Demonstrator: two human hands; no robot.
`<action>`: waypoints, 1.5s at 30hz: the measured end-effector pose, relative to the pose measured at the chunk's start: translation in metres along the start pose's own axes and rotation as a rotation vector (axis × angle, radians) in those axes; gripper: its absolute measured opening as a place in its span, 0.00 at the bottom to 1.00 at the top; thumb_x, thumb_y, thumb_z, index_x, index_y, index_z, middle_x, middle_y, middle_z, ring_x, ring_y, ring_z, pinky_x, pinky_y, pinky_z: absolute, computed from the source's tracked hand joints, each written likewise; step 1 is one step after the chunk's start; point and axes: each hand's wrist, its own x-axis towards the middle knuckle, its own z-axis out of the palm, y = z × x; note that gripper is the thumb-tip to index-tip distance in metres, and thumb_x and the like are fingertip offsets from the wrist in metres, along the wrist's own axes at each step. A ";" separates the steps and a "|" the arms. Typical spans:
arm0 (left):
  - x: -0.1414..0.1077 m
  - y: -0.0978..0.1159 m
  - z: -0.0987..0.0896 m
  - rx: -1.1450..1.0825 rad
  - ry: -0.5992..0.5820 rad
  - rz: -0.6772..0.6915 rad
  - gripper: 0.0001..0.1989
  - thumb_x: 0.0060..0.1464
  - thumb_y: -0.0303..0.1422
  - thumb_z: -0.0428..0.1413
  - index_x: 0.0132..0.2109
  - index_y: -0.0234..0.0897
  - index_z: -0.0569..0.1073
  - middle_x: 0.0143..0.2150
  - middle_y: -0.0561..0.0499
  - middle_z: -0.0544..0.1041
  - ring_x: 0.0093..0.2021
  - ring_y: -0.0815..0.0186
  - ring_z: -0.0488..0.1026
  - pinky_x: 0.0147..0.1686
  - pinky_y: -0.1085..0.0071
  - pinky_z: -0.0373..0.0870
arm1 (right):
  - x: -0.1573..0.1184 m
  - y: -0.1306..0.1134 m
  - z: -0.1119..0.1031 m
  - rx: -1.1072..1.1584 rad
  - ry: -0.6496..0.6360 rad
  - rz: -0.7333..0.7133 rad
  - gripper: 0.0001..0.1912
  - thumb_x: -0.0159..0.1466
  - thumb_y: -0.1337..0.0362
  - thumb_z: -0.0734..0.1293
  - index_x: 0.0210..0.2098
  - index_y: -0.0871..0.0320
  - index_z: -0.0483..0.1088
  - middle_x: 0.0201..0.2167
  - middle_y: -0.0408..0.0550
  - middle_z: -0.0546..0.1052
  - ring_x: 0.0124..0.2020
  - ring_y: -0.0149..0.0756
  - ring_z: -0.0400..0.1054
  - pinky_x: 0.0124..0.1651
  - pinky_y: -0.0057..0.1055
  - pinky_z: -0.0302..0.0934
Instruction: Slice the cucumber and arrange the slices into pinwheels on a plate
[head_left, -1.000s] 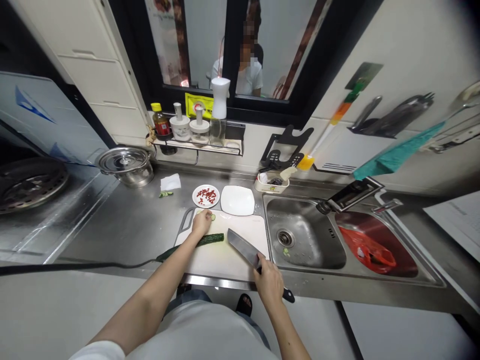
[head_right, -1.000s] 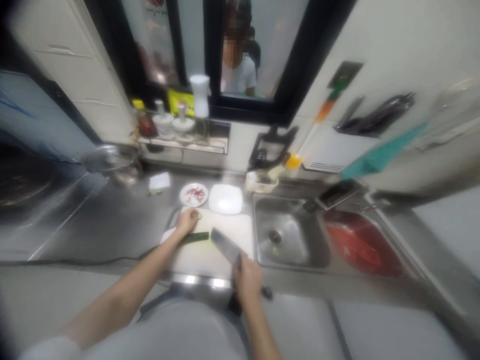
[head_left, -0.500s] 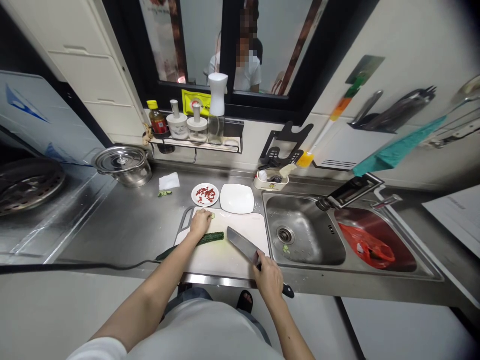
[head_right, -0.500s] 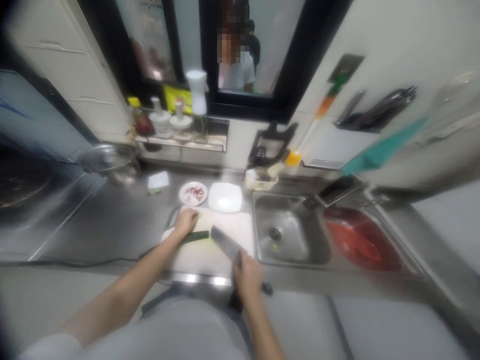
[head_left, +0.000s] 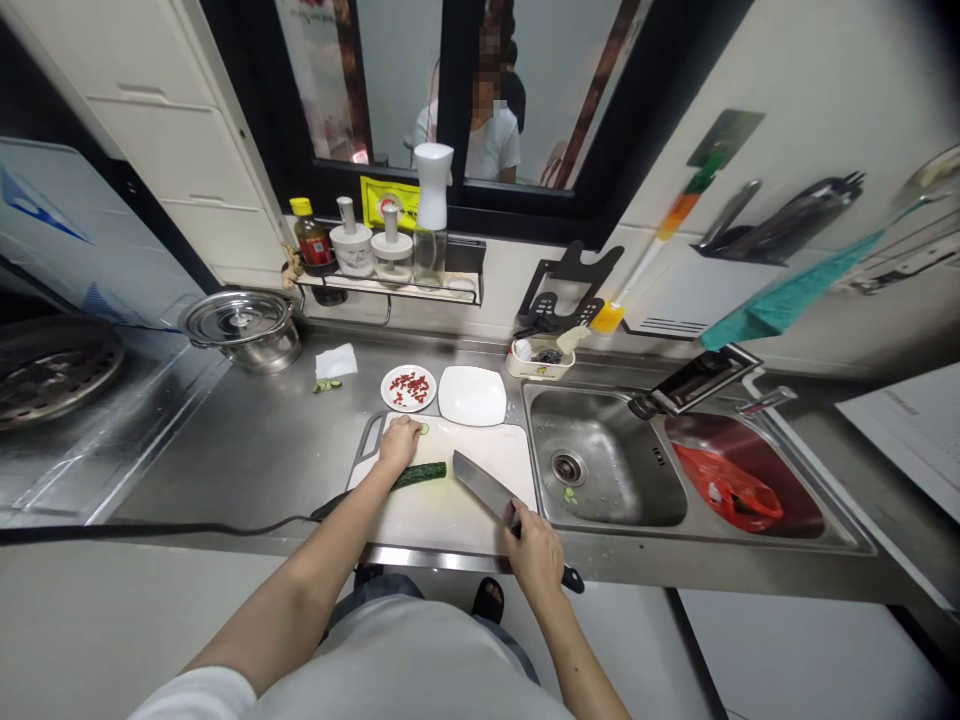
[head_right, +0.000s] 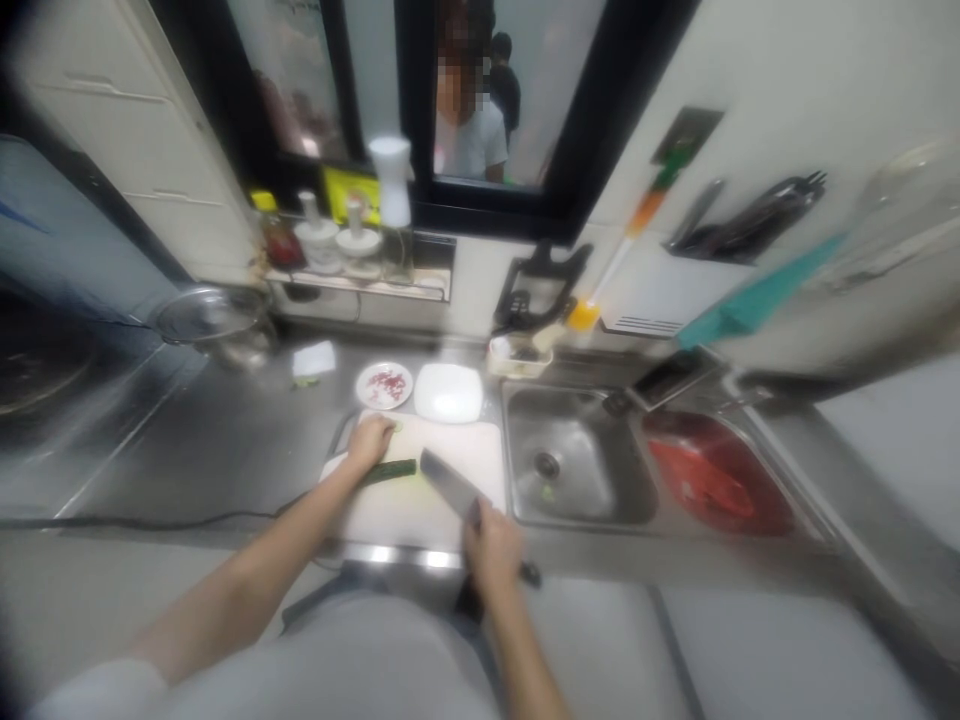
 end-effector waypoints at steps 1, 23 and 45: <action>0.000 0.000 0.000 0.001 0.000 0.001 0.13 0.61 0.32 0.48 0.43 0.40 0.78 0.44 0.45 0.74 0.48 0.60 0.67 0.46 0.67 0.63 | 0.000 0.000 0.000 0.004 -0.008 0.007 0.22 0.61 0.64 0.63 0.55 0.56 0.68 0.38 0.50 0.78 0.40 0.38 0.69 0.43 0.30 0.56; -0.072 0.015 -0.005 -0.249 0.132 0.200 0.12 0.60 0.38 0.51 0.42 0.40 0.78 0.40 0.47 0.75 0.45 0.62 0.68 0.48 0.65 0.64 | 0.007 -0.028 -0.019 0.246 -0.197 0.198 0.16 0.67 0.60 0.56 0.41 0.55 0.73 0.31 0.47 0.77 0.33 0.34 0.69 0.31 0.26 0.50; -0.071 0.016 -0.001 -0.211 0.016 0.300 0.13 0.61 0.39 0.51 0.44 0.43 0.78 0.42 0.48 0.77 0.45 0.63 0.68 0.47 0.65 0.62 | 0.027 -0.066 -0.002 0.438 -0.356 0.128 0.17 0.67 0.61 0.56 0.42 0.59 0.73 0.27 0.47 0.76 0.29 0.32 0.68 0.29 0.23 0.51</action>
